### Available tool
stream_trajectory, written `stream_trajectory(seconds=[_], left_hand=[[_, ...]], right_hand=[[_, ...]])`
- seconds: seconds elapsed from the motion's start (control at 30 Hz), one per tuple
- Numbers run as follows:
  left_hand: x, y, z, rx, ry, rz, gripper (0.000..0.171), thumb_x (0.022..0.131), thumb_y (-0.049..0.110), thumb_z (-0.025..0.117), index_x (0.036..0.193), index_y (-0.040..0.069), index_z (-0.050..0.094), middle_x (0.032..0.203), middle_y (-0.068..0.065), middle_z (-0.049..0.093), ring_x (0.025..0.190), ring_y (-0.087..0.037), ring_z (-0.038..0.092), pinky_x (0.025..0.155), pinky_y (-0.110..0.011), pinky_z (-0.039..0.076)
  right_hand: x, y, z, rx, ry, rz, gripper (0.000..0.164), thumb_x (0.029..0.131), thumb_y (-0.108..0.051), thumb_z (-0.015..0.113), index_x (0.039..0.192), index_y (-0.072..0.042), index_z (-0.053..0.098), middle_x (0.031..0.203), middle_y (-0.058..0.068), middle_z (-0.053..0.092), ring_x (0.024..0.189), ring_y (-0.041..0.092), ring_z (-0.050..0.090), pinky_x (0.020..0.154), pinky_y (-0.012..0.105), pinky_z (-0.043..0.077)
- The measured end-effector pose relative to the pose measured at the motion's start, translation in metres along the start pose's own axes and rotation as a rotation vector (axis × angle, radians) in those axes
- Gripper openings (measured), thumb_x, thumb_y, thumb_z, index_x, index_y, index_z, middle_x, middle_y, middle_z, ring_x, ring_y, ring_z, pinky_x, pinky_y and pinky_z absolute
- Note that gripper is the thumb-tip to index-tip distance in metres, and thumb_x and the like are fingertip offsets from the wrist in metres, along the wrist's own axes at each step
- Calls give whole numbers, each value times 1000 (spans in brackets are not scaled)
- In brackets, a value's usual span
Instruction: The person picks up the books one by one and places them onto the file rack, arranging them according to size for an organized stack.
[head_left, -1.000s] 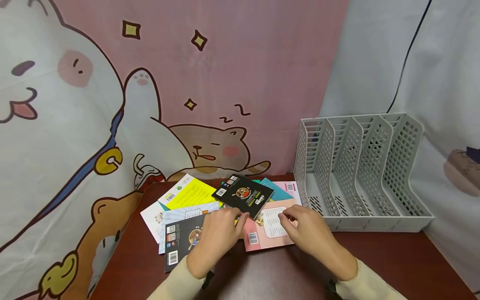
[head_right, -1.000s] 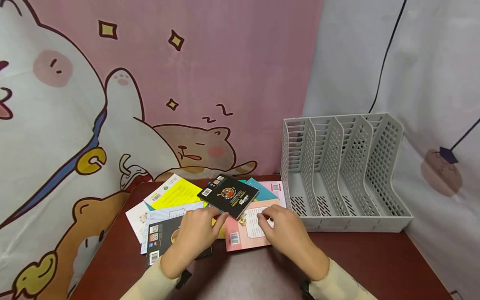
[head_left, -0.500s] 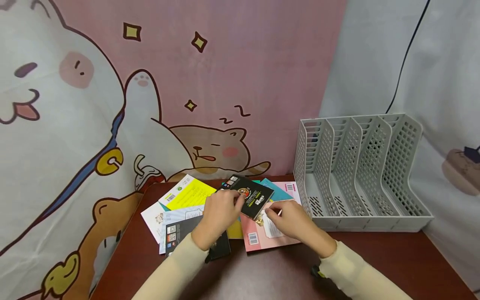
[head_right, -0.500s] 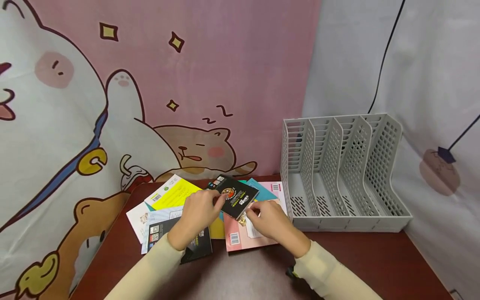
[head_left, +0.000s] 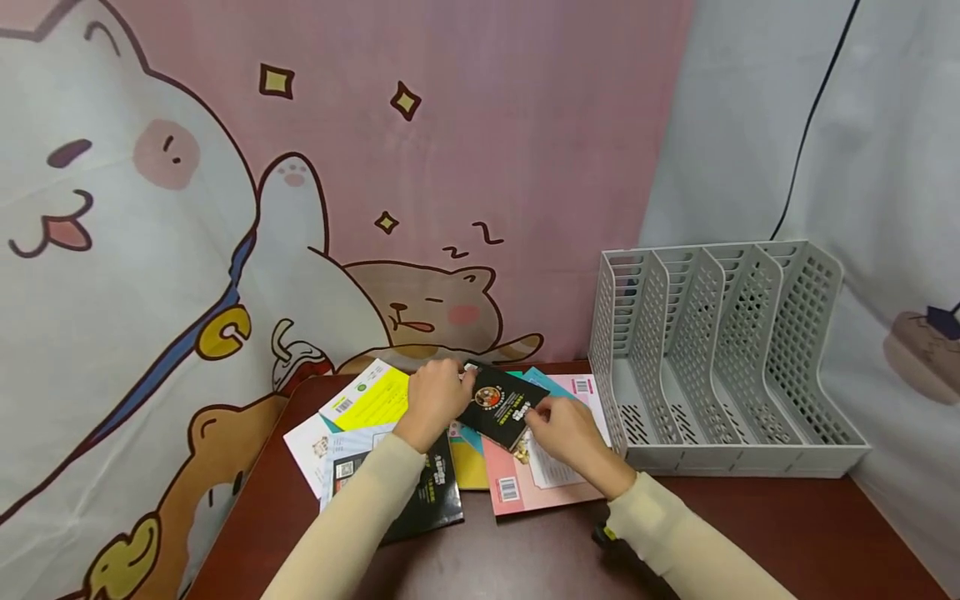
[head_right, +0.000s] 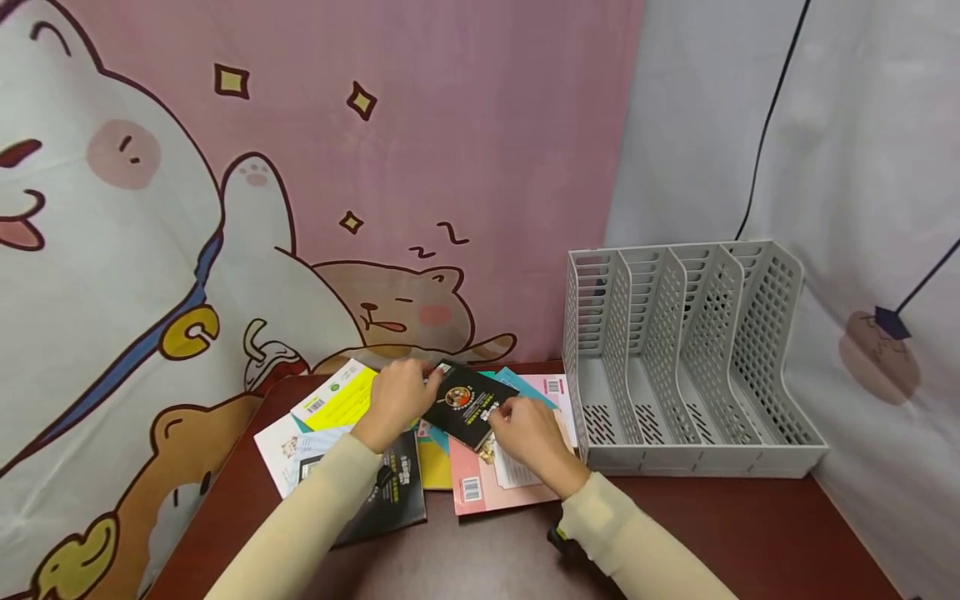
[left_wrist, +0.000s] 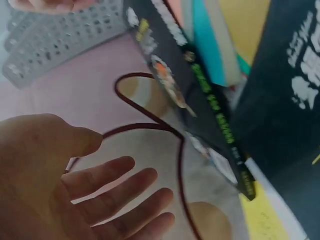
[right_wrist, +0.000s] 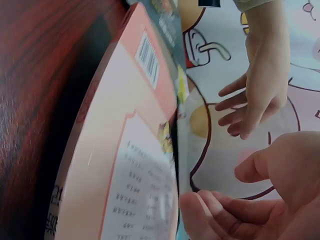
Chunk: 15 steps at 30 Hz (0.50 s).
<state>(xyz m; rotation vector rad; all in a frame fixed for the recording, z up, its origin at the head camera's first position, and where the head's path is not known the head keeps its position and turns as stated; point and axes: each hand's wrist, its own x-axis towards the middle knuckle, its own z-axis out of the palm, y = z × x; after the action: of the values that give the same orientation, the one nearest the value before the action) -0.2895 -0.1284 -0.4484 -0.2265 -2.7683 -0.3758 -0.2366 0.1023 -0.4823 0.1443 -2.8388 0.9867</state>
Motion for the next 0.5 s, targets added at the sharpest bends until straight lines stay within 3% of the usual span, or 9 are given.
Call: stream_trajectory(seconds=[0.23, 0.5], left_hand=[[16, -19, 23, 45, -127, -134, 39, 107, 41, 68, 100, 4, 81, 108, -20, 81, 97, -39, 77, 78, -57, 62], [18, -28, 36, 54, -244, -208, 47, 108, 44, 66, 111, -1, 80, 118, -21, 80, 107, -40, 75, 89, -58, 60]], right_hand=[[9, 7, 10, -46, -47, 102, 30, 102, -37, 71, 93, -11, 84, 94, 7, 81, 84, 23, 68, 79, 43, 57], [9, 10, 14, -31, -59, 166, 33, 102, -39, 71, 86, -12, 80, 84, 7, 75, 73, 22, 65, 64, 35, 50]])
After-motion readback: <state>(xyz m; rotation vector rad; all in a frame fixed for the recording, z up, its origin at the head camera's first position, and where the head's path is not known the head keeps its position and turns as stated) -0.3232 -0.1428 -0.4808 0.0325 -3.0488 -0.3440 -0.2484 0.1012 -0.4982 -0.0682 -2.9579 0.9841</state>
